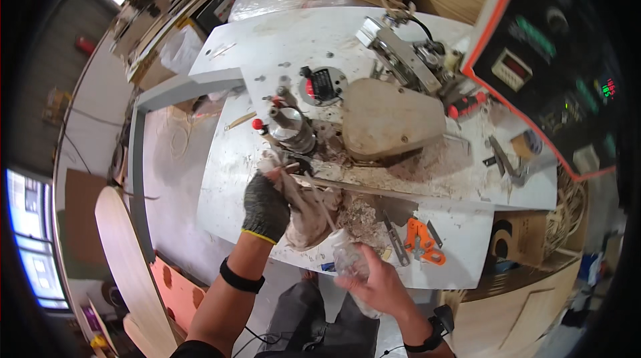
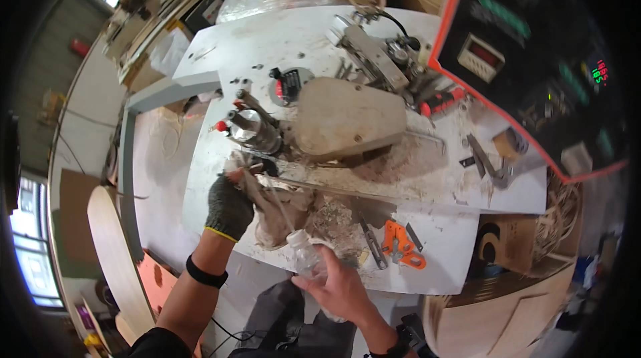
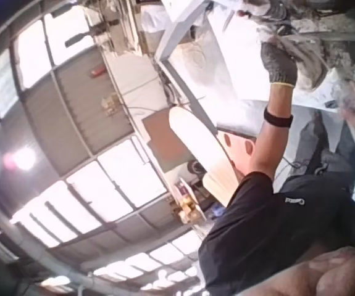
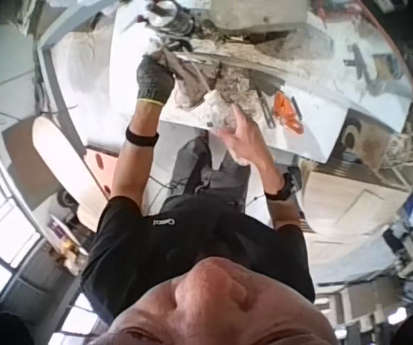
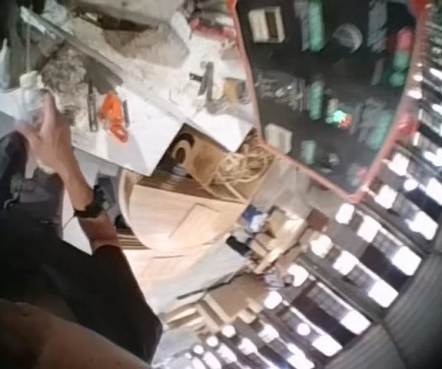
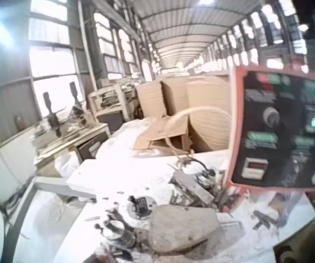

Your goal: Scraping and cleaning glue or residue from a woodworking machine using a scraper and cleaning solvent.

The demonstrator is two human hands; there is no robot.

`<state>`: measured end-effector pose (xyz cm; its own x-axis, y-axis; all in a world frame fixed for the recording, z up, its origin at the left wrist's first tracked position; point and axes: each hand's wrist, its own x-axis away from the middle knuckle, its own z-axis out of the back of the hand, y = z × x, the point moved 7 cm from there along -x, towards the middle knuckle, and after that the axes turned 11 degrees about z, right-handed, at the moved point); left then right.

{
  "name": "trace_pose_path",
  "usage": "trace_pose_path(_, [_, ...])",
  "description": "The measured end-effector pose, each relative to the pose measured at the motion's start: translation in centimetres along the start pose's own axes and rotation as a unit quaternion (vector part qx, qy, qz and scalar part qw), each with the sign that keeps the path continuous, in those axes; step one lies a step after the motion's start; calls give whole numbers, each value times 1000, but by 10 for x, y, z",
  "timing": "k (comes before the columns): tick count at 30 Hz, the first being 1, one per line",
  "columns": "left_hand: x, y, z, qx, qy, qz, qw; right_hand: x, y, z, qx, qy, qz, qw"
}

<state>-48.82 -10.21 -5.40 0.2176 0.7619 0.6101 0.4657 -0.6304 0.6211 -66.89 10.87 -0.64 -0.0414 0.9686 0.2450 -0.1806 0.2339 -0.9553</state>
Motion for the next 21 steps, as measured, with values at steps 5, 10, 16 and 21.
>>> trace_pose_path(5, [20,11,-32,-250,20,-117,961,-25,-29,23,72,-7,-32,997])
trace_pose_path(10, [12,-7,-27,-36,10,68,997,-41,-48,23,99,-40,-94,990])
trace_pose_path(16, [-4,-36,-18,149,-58,169,973,-57,-64,19,117,-37,-109,986])
trace_pose_path(21, [-19,-57,-5,50,-11,61,997,-61,-86,22,173,-27,-110,978])
